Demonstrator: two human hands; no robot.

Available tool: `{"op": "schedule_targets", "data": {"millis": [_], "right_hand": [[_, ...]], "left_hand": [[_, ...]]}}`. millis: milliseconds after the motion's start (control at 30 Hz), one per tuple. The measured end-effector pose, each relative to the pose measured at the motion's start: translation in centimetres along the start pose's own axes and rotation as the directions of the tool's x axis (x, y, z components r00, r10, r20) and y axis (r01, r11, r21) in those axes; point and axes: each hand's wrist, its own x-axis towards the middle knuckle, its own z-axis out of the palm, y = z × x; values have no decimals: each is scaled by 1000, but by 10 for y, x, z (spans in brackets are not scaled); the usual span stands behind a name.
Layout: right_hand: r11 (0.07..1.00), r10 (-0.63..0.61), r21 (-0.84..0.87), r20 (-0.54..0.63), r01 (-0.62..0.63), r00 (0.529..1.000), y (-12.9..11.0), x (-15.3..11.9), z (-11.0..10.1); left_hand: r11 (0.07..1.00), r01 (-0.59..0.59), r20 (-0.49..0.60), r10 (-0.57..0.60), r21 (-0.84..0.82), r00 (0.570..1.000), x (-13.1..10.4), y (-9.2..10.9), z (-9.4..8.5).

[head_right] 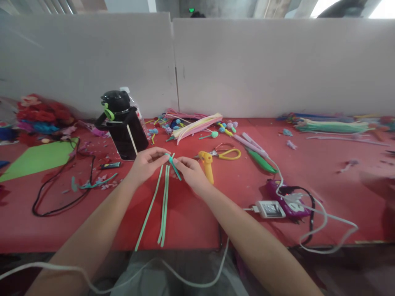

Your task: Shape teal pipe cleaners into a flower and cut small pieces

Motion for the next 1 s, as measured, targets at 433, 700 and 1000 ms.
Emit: {"op": "schedule_targets", "data": {"millis": [433,700,1000], "right_hand": [[997,-58,-46,13,58,998,-2,-1,-1],[991,-107,-83,22,108,994,4,0,-7],[999,0,42,-4,0,1000,-3,-1,-1]], "left_hand": [[998,-43,63,41,35,997,0,-2,-1],[995,-50,62,45,83,997,-1,-2,0],[989,-91,40,86,120,995,0,-1,-3]]}}
